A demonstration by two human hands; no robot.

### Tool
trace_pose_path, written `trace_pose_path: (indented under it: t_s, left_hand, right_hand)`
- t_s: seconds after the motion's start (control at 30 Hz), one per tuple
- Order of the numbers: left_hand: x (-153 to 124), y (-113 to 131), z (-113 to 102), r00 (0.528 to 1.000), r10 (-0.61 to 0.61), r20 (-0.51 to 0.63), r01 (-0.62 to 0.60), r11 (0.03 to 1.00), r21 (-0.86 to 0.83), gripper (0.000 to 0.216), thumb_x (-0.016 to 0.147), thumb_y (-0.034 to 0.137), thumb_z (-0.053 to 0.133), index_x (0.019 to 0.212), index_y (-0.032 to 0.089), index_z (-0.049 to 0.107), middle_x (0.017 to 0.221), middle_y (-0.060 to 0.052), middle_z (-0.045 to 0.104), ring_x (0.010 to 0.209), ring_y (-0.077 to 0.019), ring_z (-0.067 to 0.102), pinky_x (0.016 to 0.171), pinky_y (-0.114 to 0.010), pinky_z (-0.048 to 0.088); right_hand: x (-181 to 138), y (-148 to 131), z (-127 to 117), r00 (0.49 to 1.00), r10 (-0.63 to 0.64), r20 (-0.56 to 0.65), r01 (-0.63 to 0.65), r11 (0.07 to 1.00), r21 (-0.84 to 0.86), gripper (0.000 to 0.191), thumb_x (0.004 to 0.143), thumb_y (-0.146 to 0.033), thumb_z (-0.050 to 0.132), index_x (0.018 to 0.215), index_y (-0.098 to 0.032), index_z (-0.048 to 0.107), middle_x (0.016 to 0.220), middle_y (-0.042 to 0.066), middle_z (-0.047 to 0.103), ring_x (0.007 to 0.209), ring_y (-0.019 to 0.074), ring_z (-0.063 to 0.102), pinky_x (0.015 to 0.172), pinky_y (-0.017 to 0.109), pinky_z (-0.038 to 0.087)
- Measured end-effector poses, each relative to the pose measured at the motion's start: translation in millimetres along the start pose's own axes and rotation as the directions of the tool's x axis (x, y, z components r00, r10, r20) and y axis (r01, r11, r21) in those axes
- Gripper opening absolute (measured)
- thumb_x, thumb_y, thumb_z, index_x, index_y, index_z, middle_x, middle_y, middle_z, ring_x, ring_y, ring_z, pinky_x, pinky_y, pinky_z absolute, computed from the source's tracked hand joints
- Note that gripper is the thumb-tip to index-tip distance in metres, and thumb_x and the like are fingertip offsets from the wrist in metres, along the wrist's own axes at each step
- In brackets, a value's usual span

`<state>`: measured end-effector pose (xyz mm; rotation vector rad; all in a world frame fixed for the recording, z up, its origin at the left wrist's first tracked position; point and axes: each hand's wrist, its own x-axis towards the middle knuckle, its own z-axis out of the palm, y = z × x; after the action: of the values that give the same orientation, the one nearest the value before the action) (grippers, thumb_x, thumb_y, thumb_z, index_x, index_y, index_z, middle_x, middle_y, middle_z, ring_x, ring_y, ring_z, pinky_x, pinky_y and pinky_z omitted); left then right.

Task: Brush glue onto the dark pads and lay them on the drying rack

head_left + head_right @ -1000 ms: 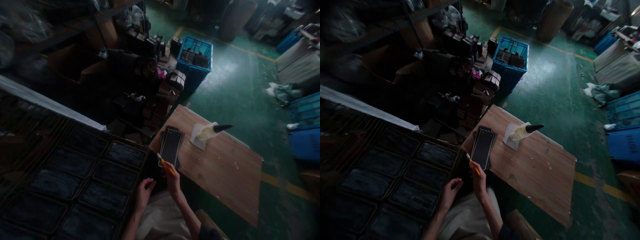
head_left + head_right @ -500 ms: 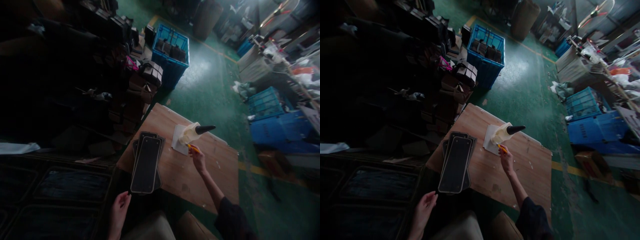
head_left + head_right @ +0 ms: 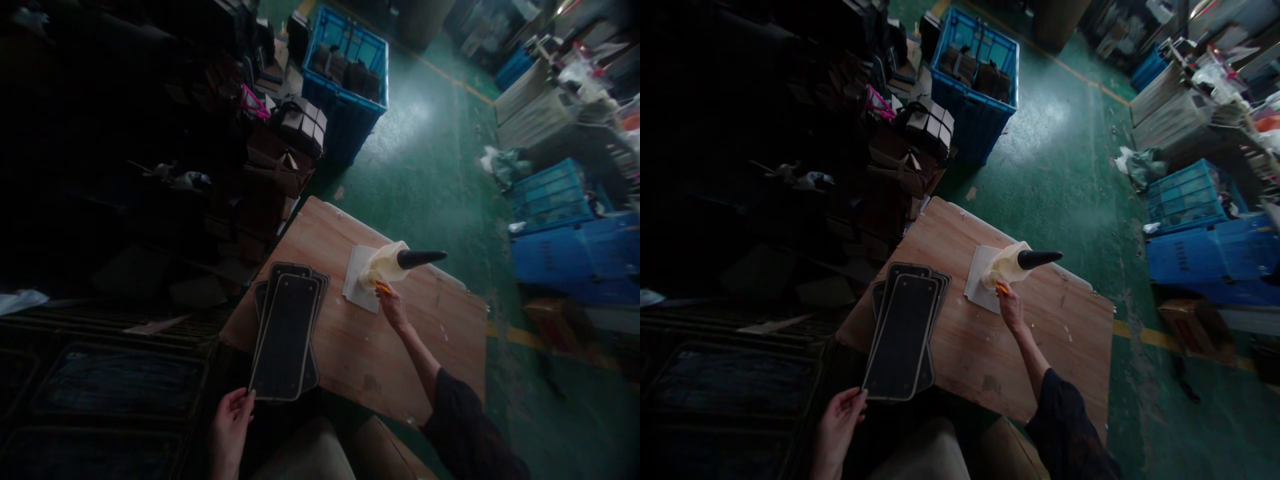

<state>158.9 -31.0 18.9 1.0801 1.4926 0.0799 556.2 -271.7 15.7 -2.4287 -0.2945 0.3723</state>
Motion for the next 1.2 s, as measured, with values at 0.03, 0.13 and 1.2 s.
trace_pose_path:
  t_s: [0.03,0.13,1.2]
  left_hand:
    - [-1,1,0,1.0,0.0,0.01,0.0,1.0,0.003,0.064,0.048,0.058,0.082,0.091,0.014,0.063,0.075,-0.004,0.067,0.067,-0.0197,0.065,0.054,-0.03,0.055]
    - [-3,5,2,1.0,0.014,0.014,-0.014,1.0,0.014,0.062,0.049,0.058,0.081,0.088,0.013,0.064,0.073,-0.005,0.068,0.065,-0.0202,0.065,0.054,-0.03,0.054]
    - [-1,4,5,0.976,-0.135,0.172,0.144,0.989,-0.038,0.063,0.045,0.048,0.087,0.09,0.011,0.064,0.069,-0.004,0.069,0.057,-0.016,0.063,0.051,-0.026,0.051]
  right_hand:
    - [0,0,-2,1.0,-0.006,0.006,0.006,1.0,-0.006,0.041,0.092,-0.049,0.043,0.114,-0.021,0.064,0.081,0.006,0.07,0.072,0.0218,0.067,0.061,0.031,0.051]
    - [-2,-5,-11,0.998,-0.05,0.026,0.051,0.998,-0.038,0.038,0.093,-0.048,0.044,0.115,-0.023,0.064,0.088,0.007,0.071,0.076,0.0229,0.068,0.067,0.033,0.051]
    - [-56,-14,5,0.798,0.519,-0.306,-0.075,0.589,0.804,0.047,0.068,-0.047,0.077,0.095,-0.016,0.055,0.07,0.0,0.07,0.058,0.0154,0.069,0.058,0.028,0.06]
